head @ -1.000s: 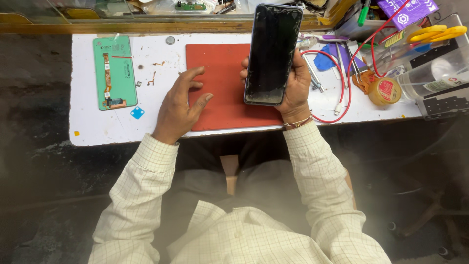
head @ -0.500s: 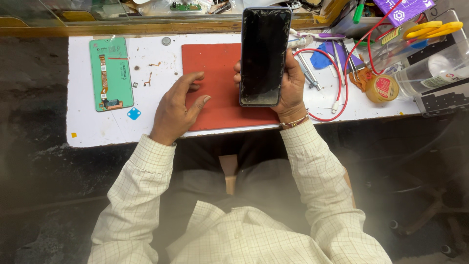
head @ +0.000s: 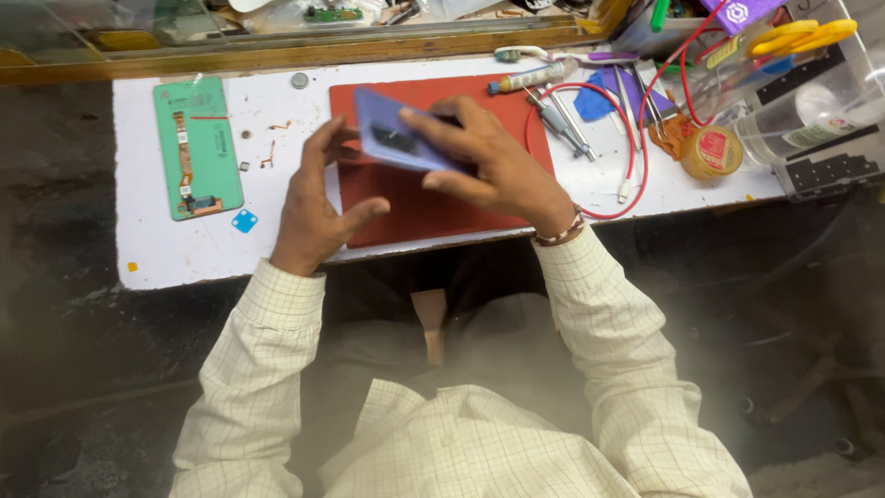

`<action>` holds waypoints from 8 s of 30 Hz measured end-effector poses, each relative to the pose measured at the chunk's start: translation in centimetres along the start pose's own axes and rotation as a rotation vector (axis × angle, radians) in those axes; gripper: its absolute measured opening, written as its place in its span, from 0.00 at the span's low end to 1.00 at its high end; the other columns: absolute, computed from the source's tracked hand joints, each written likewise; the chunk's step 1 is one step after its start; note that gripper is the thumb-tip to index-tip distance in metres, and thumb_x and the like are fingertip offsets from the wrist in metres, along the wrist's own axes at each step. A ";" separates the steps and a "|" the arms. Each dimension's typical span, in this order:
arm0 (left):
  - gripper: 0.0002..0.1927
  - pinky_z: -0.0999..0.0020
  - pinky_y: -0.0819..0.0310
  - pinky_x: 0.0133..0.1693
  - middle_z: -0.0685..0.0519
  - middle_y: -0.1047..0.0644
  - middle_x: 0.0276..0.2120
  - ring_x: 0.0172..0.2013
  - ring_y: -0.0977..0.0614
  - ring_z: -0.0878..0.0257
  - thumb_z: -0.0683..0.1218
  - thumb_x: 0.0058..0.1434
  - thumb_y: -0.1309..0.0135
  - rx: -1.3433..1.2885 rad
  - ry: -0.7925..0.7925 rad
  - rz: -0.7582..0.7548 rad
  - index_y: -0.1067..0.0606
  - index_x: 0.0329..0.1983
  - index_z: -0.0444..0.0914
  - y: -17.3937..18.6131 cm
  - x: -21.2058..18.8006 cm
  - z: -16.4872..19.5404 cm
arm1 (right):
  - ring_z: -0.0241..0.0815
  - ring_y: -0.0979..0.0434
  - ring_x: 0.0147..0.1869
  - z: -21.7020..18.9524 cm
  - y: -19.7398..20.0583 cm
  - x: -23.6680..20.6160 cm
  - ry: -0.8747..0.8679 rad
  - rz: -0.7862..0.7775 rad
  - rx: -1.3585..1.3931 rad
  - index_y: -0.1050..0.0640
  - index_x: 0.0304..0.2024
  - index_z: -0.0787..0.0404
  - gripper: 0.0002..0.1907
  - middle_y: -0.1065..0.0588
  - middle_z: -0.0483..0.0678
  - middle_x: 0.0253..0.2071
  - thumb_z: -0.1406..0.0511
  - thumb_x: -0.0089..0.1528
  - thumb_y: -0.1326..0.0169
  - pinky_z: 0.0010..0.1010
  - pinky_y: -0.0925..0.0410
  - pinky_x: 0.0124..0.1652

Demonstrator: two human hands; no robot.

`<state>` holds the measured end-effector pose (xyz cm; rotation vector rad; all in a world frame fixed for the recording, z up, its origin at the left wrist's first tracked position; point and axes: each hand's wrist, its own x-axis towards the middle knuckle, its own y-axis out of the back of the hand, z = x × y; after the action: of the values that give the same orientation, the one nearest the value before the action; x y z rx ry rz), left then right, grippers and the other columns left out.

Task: The person uses a screwdriver to fasten screws on a disassembled smartphone, then closes the phone and presses its back cover into place. They wipe the phone body with an orange cloth, handle a small transparent film, and press along the phone's edges before setting it on the mat.

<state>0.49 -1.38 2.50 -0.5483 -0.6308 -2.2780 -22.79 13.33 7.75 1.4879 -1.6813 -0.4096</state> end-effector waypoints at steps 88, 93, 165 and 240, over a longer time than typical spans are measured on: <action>0.07 0.75 0.26 0.41 0.54 0.23 0.38 0.39 0.23 0.69 0.38 0.70 0.39 -0.780 0.433 -0.015 0.27 0.45 0.36 -4.6 -2.5 4.1 | 0.35 0.19 0.46 -5.1 -3.7 -4.6 -0.466 0.428 1.068 0.31 0.66 0.69 0.22 0.20 0.49 0.42 0.68 0.71 0.46 0.27 0.27 0.46; 0.08 0.74 0.20 0.45 0.55 0.23 0.41 0.42 0.20 0.70 0.37 0.69 0.42 -0.858 0.433 0.064 0.30 0.41 0.39 -5.2 -2.0 4.5 | 0.35 0.19 0.54 -4.7 -5.2 -6.0 -0.567 0.409 1.160 0.27 0.57 0.68 0.22 0.20 0.47 0.49 0.73 0.60 0.41 0.27 0.26 0.54; 0.11 0.73 0.22 0.44 0.53 0.20 0.33 0.37 0.20 0.69 0.50 0.68 0.41 -0.740 0.517 -0.131 0.26 0.38 0.38 -4.6 -2.2 6.0 | 0.39 0.18 0.45 -6.2 -6.6 -8.6 -0.212 0.632 0.430 0.20 0.40 0.71 0.07 0.20 0.53 0.42 0.80 0.61 0.36 0.26 0.25 0.45; 0.06 0.68 0.25 0.43 0.50 0.24 0.38 0.39 0.21 0.60 0.41 0.71 0.43 0.021 0.146 0.024 0.26 0.38 0.35 -5.5 -2.6 7.4 | 0.37 0.25 0.27 -6.7 -4.5 -8.9 -0.311 0.948 0.932 0.20 0.46 0.72 0.08 0.21 0.53 0.33 0.71 0.69 0.46 0.31 0.28 0.29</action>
<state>-0.25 7.68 5.41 -0.3735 -0.5725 -2.2620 -15.20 22.35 5.35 0.9865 -2.7812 0.7921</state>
